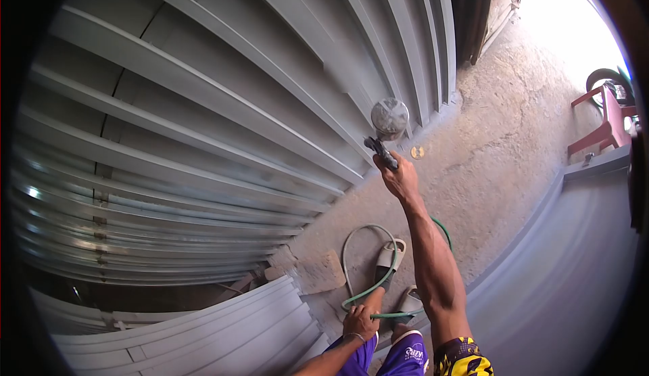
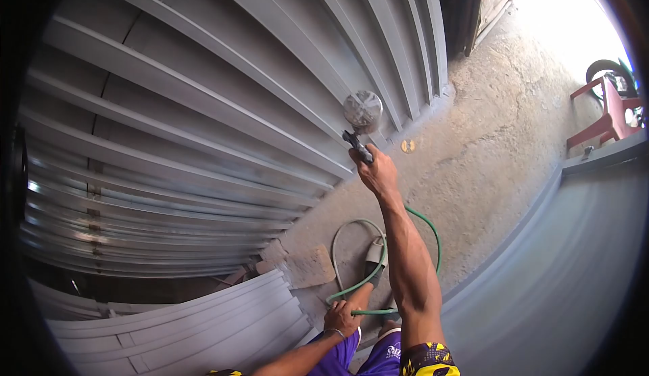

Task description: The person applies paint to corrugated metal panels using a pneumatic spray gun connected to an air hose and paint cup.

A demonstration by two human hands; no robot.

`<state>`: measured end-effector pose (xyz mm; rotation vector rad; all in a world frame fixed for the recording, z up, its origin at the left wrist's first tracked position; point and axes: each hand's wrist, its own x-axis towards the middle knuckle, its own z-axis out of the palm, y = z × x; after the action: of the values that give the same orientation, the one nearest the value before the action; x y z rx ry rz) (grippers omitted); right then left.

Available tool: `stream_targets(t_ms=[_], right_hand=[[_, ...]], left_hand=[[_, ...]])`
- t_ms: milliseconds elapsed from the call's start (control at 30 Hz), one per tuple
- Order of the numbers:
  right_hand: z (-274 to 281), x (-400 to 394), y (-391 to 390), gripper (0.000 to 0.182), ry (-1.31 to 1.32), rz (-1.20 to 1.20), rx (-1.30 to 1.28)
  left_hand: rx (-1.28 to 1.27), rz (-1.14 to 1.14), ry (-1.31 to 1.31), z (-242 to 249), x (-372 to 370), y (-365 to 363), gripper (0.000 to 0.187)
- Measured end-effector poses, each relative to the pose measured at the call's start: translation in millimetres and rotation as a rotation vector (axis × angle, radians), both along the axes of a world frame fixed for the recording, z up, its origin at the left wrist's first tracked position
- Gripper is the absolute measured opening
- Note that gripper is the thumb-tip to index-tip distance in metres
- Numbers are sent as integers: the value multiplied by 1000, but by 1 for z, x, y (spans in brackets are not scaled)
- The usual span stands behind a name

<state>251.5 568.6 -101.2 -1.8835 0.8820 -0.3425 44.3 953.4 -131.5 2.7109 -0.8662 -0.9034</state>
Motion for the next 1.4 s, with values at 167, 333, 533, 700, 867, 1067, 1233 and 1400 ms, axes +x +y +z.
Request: stream_targets(t_ms=[167, 333, 533, 700, 867, 1067, 1233, 1400], right_hand=[[61, 19, -16, 46, -145, 31, 79], [119, 29, -30, 44, -249, 75, 136], [176, 35, -35, 44, -353, 124, 179], [208, 37, -37, 43, -412, 151, 177], [241, 28, -36, 41, -465, 180, 163], [265, 15, -30, 41, -593, 184, 121], [272, 11, -33, 37, -572, 228, 146], [240, 23, -36, 44, -528, 186, 115]], left_hand=[[-1, 0, 13, 1, 3, -3, 30], [-91, -8, -87, -2, 3, -7, 25], [-22, 17, 26, 0, 6, -9, 29], [26, 10, 31, -1, 6, -9, 33], [21, 1, 37, 0, 7, -10, 34], [13, -6, 29, 1, 7, -10, 34], [24, 7, 37, 2, 5, -13, 35], [56, 5, 50, 3, 5, -16, 34]])
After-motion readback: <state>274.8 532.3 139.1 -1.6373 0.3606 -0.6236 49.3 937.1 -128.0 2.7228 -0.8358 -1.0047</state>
